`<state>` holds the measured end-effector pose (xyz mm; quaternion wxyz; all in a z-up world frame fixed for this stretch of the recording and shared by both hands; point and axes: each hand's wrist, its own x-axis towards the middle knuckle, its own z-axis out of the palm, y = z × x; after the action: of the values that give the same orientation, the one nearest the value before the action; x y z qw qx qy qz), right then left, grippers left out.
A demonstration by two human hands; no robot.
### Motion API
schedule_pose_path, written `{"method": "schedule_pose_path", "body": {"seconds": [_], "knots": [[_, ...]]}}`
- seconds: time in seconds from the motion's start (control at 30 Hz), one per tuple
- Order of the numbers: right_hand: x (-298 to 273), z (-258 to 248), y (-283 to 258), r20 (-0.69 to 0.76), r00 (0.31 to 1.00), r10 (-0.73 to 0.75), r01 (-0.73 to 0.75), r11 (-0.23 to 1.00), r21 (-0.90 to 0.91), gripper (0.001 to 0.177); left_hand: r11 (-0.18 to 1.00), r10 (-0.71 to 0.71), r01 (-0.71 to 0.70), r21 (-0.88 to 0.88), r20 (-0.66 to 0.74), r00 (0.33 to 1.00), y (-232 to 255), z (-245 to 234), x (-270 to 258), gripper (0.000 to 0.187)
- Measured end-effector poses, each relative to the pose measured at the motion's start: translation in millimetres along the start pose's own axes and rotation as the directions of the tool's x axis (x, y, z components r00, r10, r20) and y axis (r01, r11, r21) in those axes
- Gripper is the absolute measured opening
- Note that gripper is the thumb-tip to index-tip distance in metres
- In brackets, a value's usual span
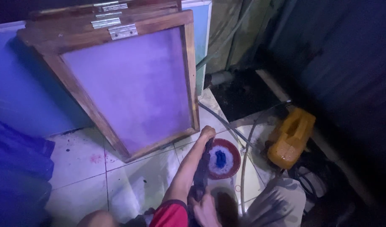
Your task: Cleaning a screen printing frame using a high-pressure water gun
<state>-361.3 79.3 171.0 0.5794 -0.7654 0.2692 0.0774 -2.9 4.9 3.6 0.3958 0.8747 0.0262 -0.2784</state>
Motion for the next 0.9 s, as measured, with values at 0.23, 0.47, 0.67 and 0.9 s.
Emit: {"method": "schedule_pose_path", "body": {"seconds": [0.23,0.47,0.67,0.9], "knots": [[-1,8,12,-0.006,1.0,-0.011,0.011,1.0,-0.028,0.052,0.794,0.286,-0.332,0.508,0.17,0.943,-9,-3,25,0.017],[1,11,14,-0.006,1.0,0.002,-0.002,0.998,-0.059,0.046,0.59,0.403,-0.5,0.634,0.306,0.863,-12,-8,28,0.023],[-5,10,8,0.015,0.999,-0.03,0.03,0.999,-0.027,0.057,0.661,0.34,-0.442,0.606,0.283,0.897,-12,-9,30,0.025],[-22,2,-18,0.041,0.998,0.04,-0.039,0.998,-0.044,0.05,0.64,0.396,-0.446,0.625,0.229,0.889,-13,-5,21,0.016]]}}
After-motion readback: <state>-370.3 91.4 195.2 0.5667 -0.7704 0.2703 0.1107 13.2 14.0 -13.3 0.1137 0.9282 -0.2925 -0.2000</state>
